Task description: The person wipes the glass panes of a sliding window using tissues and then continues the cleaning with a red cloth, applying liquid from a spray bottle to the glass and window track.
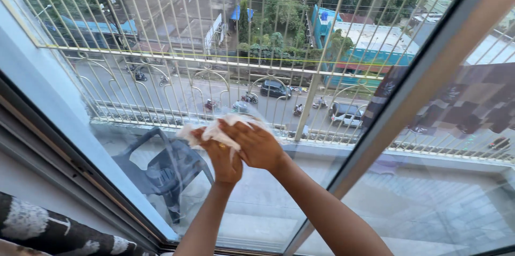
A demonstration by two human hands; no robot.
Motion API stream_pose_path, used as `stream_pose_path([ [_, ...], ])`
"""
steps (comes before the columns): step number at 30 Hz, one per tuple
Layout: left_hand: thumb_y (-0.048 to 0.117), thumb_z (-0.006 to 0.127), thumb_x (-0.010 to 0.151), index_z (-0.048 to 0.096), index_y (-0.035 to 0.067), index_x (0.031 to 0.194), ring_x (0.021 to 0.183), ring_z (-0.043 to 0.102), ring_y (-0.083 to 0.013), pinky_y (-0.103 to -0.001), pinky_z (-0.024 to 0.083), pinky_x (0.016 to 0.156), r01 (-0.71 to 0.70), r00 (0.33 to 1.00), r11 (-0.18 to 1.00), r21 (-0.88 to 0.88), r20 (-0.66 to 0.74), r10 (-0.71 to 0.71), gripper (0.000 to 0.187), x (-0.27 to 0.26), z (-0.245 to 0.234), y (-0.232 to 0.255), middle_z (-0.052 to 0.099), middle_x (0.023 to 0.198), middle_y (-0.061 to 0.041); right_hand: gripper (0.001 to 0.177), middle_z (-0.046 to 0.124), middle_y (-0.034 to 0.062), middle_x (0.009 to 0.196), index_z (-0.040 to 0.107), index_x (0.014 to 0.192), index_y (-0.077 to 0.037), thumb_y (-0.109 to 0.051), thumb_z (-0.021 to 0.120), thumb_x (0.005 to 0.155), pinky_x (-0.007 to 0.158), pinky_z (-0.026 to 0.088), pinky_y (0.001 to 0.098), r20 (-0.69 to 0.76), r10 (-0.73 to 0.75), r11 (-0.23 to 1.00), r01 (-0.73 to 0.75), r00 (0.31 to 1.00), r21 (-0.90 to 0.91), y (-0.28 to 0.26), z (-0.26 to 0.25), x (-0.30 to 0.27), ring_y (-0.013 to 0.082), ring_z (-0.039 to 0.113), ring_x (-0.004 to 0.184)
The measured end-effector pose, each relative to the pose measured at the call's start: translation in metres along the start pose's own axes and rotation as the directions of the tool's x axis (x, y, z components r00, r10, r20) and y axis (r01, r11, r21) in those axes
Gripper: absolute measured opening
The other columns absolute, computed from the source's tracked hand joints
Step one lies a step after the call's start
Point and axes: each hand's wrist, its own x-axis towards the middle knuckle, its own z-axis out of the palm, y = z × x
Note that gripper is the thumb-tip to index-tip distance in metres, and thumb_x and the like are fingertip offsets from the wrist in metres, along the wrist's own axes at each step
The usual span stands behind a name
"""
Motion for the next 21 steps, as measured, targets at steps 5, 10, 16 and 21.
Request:
stream_pose_path([
  [5, 0.028, 0.044, 0.099, 0.032, -0.016, 0.149, 0.151, 0.007, -0.0658, -0.072, 0.001, 0.123, 0.009, 0.985, 0.999, -0.035, 0.174, -0.003, 0.069, 0.005, 0.033, 0.059, 0.013, 0.159, -0.046, 0.051, 0.052, 0.0097, 0.158, 0.059, 0.146, -0.010, -0.031, 0.053, 0.100, 0.114, 0.034, 0.0410, -0.079, 0.158, 0.987, -0.161, 0.984, -0.025, 0.020, -0.018, -0.066, 0.0249, 0.057, 0.135],
  [10, 0.026, 0.048, 0.096, 0.033, -0.022, 0.144, 0.149, 0.012, -0.0695, -0.069, 0.009, 0.123, -0.012, 0.932, 0.998, 0.064, 0.363, -0.012, 0.070, -0.010, 0.067, 0.088, 0.016, 0.158, -0.049, 0.055, 0.049, 0.0185, 0.153, 0.060, 0.138, -0.004, -0.031, 0.055, 0.090, 0.113, 0.032, 0.0571, 0.005, 0.429, 0.899, -0.426, 0.903, -0.104, 0.022, -0.013, -0.131, 0.0345, 0.056, 0.129],
  [16, 0.033, 0.050, 0.100, 0.042, -0.004, 0.153, 0.135, 0.048, -0.0451, -0.067, 0.029, 0.108, -0.067, 0.732, 0.998, -0.012, 0.679, 0.057, 0.065, -0.020, 0.082, 0.114, 0.044, 0.156, -0.023, 0.070, 0.035, 0.0416, 0.149, 0.045, 0.140, 0.012, -0.028, 0.060, 0.083, 0.113, 0.018, 0.0745, -0.172, 0.667, 0.735, -0.678, 0.725, -0.006, 0.016, 0.004, -0.202, 0.0618, 0.029, 0.140],
  [21, 0.044, 0.055, 0.107, 0.052, 0.006, 0.155, 0.112, 0.063, -0.0281, -0.051, 0.040, 0.112, -0.228, 0.779, 0.970, -0.082, 0.582, 0.232, 0.061, -0.030, 0.077, 0.093, 0.066, 0.140, -0.013, 0.069, 0.050, 0.0338, 0.129, 0.053, 0.131, 0.007, -0.031, 0.063, 0.075, 0.104, 0.024, 0.0816, -0.050, 0.463, 0.871, -0.465, 0.885, -0.161, 0.030, 0.028, -0.231, 0.0621, 0.032, 0.140],
])
